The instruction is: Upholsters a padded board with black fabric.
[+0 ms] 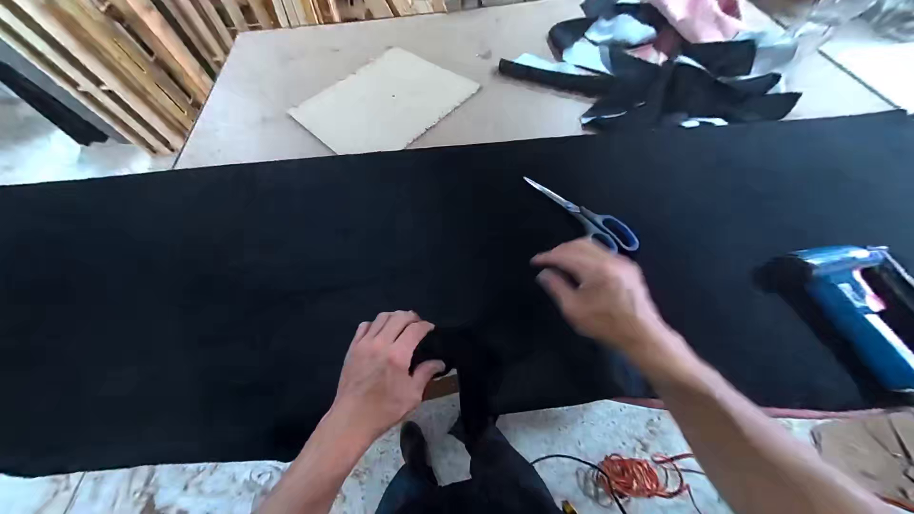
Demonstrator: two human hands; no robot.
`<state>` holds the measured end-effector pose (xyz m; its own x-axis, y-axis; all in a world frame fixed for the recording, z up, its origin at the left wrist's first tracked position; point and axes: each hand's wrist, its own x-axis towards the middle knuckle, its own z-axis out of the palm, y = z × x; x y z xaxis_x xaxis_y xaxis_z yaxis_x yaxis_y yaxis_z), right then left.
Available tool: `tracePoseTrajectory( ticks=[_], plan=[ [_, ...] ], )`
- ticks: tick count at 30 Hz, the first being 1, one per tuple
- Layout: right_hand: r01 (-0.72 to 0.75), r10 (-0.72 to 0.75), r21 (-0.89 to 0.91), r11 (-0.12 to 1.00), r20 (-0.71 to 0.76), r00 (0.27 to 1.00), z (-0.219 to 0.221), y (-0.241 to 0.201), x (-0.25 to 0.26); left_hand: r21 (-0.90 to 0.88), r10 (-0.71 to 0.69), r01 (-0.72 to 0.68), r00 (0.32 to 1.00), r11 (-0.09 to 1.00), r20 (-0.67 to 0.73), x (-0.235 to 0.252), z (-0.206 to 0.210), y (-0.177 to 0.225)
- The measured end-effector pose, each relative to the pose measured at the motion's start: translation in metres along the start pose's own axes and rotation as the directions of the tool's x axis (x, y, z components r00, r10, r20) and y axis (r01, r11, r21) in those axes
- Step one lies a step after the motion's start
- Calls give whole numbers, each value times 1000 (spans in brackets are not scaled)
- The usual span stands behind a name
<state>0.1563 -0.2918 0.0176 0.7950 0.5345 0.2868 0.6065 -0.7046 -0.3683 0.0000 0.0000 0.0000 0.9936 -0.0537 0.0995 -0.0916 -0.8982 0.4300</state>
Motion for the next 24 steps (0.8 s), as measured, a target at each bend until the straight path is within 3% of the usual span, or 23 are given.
tracePoseTrajectory(
  ticks=[3, 6, 8, 10, 13, 15, 18, 21, 24],
  plan=[
    [140, -164, 170, 975, 134, 977, 41, -45, -32, 70, 90, -99, 989, 993, 113, 11, 26, -14],
    [182, -204, 112, 977, 226, 952, 60, -59, -42, 12, 183, -183, 983, 983, 1, 3, 32, -23],
    [174, -196, 101, 980, 283, 939, 61, -61, -38, -69, 200, -206, 976, 976, -84, 2, 32, -26],
    [127, -163, 121, 984, 367, 916, 56, -64, -33, -72, 220, -226, 972, 971, -84, 5, 32, -25],
    [58, -114, 139, 989, 442, 890, 48, -68, -23, 91, 345, -337, 935, 937, -82, 6, 32, -22],
    [72, -110, 102, 992, 431, 896, 45, -70, -15, 228, 446, -405, 877, 885, -176, 7, 23, -19],
    [250, -221, -41, 967, 340, 914, 38, -77, -6, 301, 507, -435, 830, 849, -232, 10, 12, -15],
    [392, -359, -211, 895, 179, 916, 37, -85, -3, 225, 433, -389, 880, 893, -197, 13, 11, -12],
    [407, -426, -317, 857, 9, 905, 40, -87, -3, 182, 342, -308, 918, 934, -200, 19, 6, -3]
  ],
)
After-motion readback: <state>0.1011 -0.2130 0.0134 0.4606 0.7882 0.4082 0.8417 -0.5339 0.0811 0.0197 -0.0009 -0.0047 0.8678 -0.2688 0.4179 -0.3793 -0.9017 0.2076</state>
